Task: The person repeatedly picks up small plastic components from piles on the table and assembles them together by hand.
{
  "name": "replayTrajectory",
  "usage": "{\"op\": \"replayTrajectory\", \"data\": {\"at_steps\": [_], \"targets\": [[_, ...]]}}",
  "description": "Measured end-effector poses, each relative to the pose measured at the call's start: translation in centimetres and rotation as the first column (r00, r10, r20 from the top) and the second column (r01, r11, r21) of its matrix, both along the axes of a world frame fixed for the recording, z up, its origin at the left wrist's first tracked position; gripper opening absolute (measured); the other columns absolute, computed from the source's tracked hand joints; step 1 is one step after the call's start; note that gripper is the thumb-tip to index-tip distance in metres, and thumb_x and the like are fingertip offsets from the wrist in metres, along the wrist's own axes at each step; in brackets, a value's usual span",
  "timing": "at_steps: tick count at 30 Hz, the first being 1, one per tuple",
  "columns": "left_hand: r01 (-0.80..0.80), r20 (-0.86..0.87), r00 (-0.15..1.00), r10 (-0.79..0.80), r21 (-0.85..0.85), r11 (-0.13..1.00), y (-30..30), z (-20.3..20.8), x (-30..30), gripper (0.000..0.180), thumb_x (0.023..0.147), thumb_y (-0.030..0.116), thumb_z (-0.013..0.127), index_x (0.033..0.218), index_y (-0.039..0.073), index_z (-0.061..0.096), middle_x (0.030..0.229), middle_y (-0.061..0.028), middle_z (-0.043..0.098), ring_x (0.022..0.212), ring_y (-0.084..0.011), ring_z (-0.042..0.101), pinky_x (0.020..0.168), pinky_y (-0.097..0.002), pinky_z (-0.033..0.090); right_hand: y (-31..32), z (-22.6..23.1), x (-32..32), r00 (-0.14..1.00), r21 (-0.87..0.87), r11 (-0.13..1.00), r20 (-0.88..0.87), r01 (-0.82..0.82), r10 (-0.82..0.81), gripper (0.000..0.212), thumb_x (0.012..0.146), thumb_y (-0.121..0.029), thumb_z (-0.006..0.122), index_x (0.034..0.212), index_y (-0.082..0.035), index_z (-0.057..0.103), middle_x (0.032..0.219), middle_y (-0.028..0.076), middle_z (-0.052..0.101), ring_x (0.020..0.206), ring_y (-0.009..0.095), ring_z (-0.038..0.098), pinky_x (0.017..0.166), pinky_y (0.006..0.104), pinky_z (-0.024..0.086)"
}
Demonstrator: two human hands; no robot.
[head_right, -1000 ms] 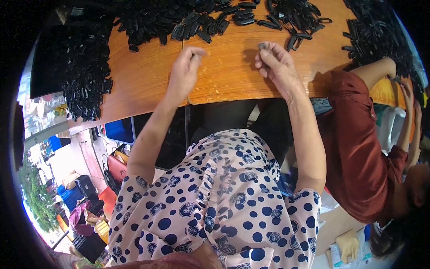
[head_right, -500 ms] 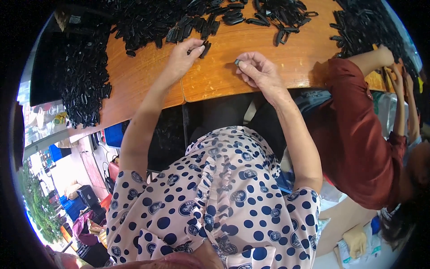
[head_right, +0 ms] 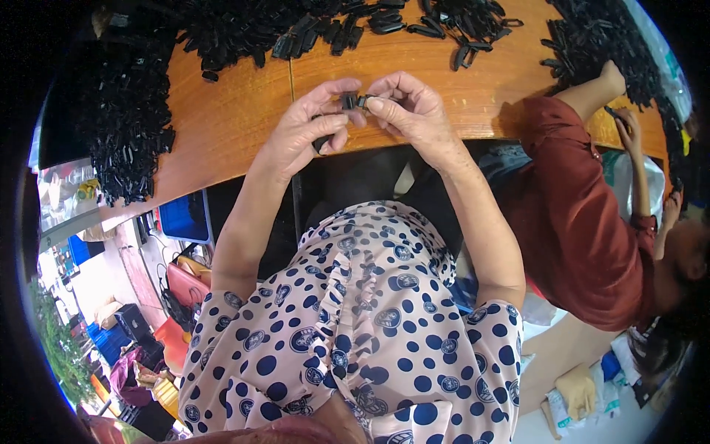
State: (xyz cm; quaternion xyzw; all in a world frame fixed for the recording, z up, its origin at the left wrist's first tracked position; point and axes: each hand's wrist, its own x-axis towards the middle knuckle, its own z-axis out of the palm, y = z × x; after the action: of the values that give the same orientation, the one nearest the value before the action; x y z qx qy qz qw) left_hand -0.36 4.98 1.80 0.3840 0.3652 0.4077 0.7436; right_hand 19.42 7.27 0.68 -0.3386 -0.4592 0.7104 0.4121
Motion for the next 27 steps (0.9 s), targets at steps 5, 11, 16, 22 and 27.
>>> {"op": "replayTrajectory", "data": {"at_steps": [5,11,16,22,27], "targets": [[-0.045,-0.291,0.952,0.091,0.162,0.986,-0.9,-0.6,1.0,0.029,0.087,0.007,0.061,0.116,0.005,0.057,0.083,-0.0051,0.062,0.065,-0.0080,0.056,0.057,-0.0198,0.045,-0.4,-0.1,0.2,0.991,-0.070,0.996,-0.126,-0.060,0.051,0.014,0.087,-0.014,0.063,0.096,-0.004,0.058,0.072,-0.001,0.056,0.055,0.004,0.044,0.046,0.0158,0.031],[0.009,-0.487,0.799,0.352,0.595,0.803,-1.1,-1.1,1.2,0.024,0.083,0.008,0.065,0.106,0.002,0.062,0.084,-0.0060,0.060,0.073,-0.0152,0.058,0.065,-0.0248,0.048,-0.6,-0.1,0.5,0.976,-0.089,0.993,-0.211,-0.073,0.053,0.013,0.087,-0.011,0.063,0.096,-0.003,0.057,0.074,0.001,0.058,0.057,0.005,0.045,0.046,0.0154,0.032],[0.086,-0.508,0.728,0.460,0.733,0.675,-1.0,-0.5,1.3,0.027,0.076,0.005,0.070,0.103,0.003,0.063,0.093,-0.0090,0.059,0.081,-0.0213,0.060,0.070,-0.0284,0.049,-0.6,-0.1,0.7,0.969,-0.108,0.988,-0.236,-0.108,0.080,0.013,0.087,-0.009,0.063,0.096,-0.003,0.056,0.075,0.003,0.058,0.057,0.005,0.046,0.046,0.0157,0.032],[0.144,-0.571,0.698,0.433,0.704,0.696,-1.5,-0.3,0.8,0.025,0.079,0.011,0.068,0.103,0.004,0.064,0.095,-0.0084,0.061,0.088,-0.0216,0.061,0.074,-0.0292,0.050,-0.7,0.0,0.6,0.971,-0.167,0.977,-0.217,-0.134,0.096,0.013,0.086,-0.010,0.064,0.095,-0.004,0.057,0.075,0.004,0.060,0.056,0.005,0.046,0.045,0.0157,0.031],[0.175,-0.577,0.662,0.479,0.740,0.650,-1.8,-0.1,0.7,0.023,0.080,0.009,0.066,0.102,0.004,0.064,0.092,-0.0086,0.062,0.084,-0.0220,0.062,0.071,-0.0292,0.051,-1.0,-0.3,0.2,0.948,-0.238,0.956,-0.302,-0.173,0.096,0.011,0.086,-0.011,0.064,0.094,-0.005,0.058,0.075,0.005,0.061,0.054,0.006,0.046,0.044,0.0155,0.030]]}}
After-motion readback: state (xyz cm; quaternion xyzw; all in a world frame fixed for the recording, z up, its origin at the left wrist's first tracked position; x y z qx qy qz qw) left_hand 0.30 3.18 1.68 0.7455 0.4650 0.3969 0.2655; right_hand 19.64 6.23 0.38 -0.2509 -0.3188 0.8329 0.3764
